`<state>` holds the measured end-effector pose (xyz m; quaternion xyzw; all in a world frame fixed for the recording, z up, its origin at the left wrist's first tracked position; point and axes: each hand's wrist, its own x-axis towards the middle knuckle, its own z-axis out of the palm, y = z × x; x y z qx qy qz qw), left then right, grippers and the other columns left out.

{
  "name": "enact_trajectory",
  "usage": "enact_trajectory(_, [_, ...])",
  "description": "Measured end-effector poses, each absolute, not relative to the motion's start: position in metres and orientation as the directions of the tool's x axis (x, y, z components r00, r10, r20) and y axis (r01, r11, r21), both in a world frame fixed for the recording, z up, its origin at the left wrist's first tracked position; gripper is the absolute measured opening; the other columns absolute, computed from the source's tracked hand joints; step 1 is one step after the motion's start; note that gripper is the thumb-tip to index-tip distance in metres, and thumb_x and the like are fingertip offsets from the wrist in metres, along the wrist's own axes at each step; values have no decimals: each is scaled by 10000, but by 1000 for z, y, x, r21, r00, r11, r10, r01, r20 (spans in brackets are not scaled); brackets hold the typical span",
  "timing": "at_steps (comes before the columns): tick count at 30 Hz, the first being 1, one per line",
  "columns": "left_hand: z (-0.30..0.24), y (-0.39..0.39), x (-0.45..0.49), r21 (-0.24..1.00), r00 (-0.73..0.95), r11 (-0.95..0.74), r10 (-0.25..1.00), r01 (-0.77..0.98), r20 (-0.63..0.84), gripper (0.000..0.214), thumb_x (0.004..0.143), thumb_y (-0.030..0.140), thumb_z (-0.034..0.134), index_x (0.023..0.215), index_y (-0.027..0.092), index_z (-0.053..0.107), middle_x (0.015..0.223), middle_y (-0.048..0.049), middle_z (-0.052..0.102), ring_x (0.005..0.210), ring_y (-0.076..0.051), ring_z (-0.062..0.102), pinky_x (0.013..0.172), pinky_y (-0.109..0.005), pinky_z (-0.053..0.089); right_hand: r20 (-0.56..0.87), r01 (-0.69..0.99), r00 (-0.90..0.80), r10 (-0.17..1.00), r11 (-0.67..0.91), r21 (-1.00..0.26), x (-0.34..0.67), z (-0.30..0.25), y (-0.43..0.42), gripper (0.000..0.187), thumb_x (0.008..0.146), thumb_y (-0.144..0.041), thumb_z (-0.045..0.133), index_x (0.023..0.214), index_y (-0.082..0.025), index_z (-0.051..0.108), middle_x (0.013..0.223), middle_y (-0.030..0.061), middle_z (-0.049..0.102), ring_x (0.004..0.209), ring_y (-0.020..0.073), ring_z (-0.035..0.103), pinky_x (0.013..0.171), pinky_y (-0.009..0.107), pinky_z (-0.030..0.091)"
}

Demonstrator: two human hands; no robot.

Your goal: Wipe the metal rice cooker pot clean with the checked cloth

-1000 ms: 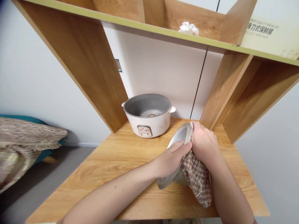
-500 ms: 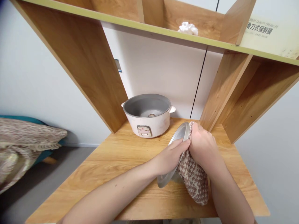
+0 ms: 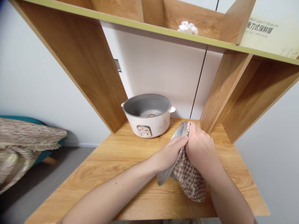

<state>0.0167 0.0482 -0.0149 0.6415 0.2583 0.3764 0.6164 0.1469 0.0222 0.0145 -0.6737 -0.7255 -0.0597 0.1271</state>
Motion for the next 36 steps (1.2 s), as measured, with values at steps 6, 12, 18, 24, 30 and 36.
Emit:
enact_trajectory(6, [-15, 48, 17, 983, 583, -94, 795, -155, 167, 447, 1011, 408, 441, 1317, 163, 657, 1346, -88, 686, 1408, -332, 473, 1185, -465, 338, 282, 993, -58, 958, 85, -83, 148, 12, 21, 94, 953, -133, 399, 952, -203, 461, 922, 68, 652, 779, 191, 611, 603, 295, 268])
enact_trajectory(12, [-18, 51, 17, 988, 587, -78, 798, -131, 141, 475, 1010, 443, 439, 1285, 137, 675, 1364, -100, 674, 1377, -329, 506, 1197, -458, 330, 320, 994, -72, 945, 94, -54, 148, 9, 21, 98, 949, -130, 394, 930, -203, 457, 903, 71, 651, 764, 188, 607, 593, 296, 263])
enact_trajectory(18, [-17, 51, 18, 987, 581, -82, 800, -140, 149, 466, 1011, 430, 434, 1300, 147, 665, 1347, -100, 685, 1366, -326, 520, 1187, -459, 344, 313, 992, -82, 946, 106, -63, 148, 10, 21, 97, 956, -139, 388, 935, -205, 455, 899, 66, 646, 764, 191, 606, 597, 299, 265])
enact_trajectory(24, [-16, 50, 18, 985, 572, -106, 803, -139, 167, 461, 1006, 420, 439, 1293, 143, 670, 1321, -89, 703, 1382, -325, 502, 1184, -444, 343, 310, 992, -76, 948, 103, -71, 148, 10, 22, 103, 948, -128, 391, 943, -202, 463, 905, 66, 648, 756, 191, 600, 597, 303, 260])
enact_trajectory(30, [-17, 50, 18, 988, 576, -104, 803, -117, 153, 464, 1015, 418, 419, 1273, 136, 682, 1225, -93, 745, 1304, -326, 569, 1173, -460, 353, 302, 990, -81, 950, 111, -83, 149, 10, 22, 109, 949, -125, 381, 929, -203, 455, 897, 65, 638, 754, 191, 594, 603, 299, 256])
enact_trajectory(36, [-18, 51, 18, 989, 577, -84, 805, -119, 138, 479, 1009, 442, 423, 1254, 130, 691, 1154, -102, 766, 1317, -333, 562, 1175, -470, 347, 344, 988, -92, 935, 127, -82, 150, 8, 23, 108, 943, -130, 387, 907, -209, 451, 869, 50, 633, 720, 182, 577, 601, 298, 256])
